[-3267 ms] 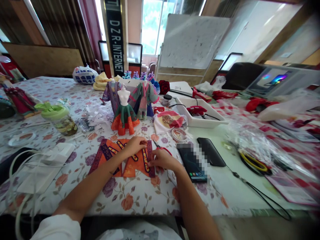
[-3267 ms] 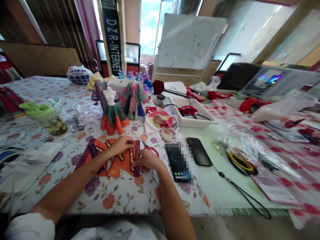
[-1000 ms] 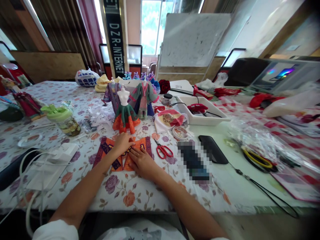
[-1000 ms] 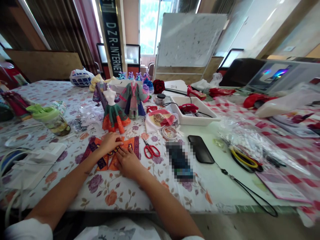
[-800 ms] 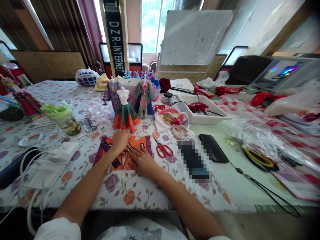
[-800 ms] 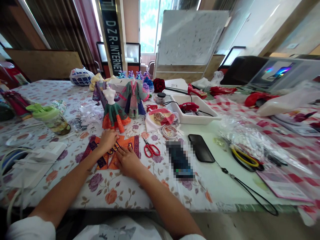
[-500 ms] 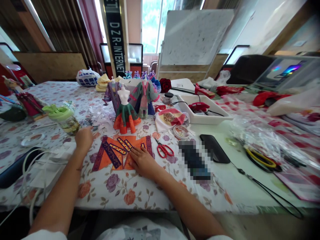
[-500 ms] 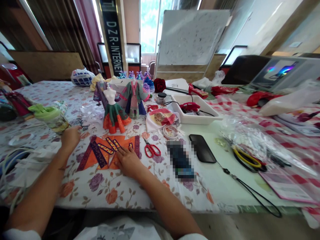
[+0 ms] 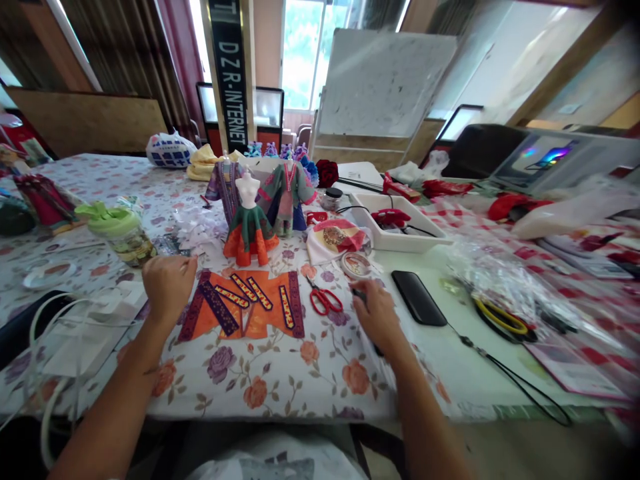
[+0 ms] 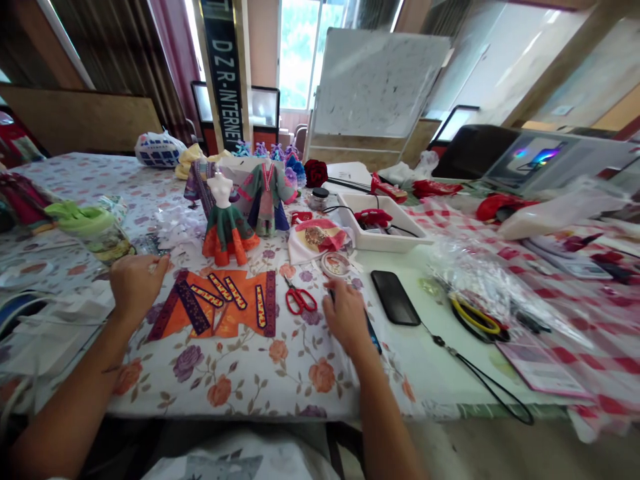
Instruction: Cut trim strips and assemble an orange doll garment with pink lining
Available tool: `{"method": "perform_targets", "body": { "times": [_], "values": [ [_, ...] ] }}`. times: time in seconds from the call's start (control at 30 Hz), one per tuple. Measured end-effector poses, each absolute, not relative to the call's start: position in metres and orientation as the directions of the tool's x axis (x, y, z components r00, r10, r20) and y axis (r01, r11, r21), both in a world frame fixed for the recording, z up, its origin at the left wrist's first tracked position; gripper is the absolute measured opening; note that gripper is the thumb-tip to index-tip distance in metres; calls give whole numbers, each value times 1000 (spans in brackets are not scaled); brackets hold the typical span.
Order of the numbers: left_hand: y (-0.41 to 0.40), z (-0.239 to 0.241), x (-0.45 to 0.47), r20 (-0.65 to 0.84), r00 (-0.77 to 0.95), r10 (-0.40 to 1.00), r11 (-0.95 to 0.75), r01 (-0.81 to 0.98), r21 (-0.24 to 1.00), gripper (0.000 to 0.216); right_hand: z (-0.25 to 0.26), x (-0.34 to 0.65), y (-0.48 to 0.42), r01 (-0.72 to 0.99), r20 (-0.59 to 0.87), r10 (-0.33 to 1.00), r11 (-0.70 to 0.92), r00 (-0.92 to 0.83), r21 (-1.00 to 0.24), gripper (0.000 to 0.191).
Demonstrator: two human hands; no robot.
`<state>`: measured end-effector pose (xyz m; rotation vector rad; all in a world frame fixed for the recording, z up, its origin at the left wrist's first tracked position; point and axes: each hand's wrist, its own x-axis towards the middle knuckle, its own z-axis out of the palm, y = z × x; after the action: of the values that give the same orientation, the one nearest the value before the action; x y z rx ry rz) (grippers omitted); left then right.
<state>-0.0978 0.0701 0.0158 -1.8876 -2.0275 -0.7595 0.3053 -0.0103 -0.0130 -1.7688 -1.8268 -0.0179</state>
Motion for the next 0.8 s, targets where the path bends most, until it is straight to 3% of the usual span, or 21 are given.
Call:
{"method": "perform_targets", "body": {
  "times": [0.17, 0.33, 0.5, 0.6, 0.67, 0.8],
  "values": [
    [62, 8, -64, 564, -40, 825, -166, 937, 309, 43, -33, 349, -23, 955, 343, 939, 98, 4, -280, 26],
    [60, -1, -31, 554, 145, 820, -343, 899, 272, 38, -37, 338, -16, 977, 357, 934, 87, -12, -194, 28],
    [57, -12, -32, 559, 219, 800, -415, 875, 251, 34, -27, 343, -15, 980, 381, 924, 47, 32, -196, 26],
    [57, -14, -39, 564, 202, 800, -409, 873, 266, 33, -20, 347, -30, 973, 415, 884, -166, 218, -157, 38],
    [57, -14, -41, 569, 191, 799, -407, 870, 279, 33, -19, 345, -44, 946, 359, 875, -306, 324, -107, 54],
    [60, -13, -34, 579, 222, 785, -443, 854, 273, 31, -23, 331, -63, 922, 235, 892, -383, 386, -61, 75]
  ]
}}
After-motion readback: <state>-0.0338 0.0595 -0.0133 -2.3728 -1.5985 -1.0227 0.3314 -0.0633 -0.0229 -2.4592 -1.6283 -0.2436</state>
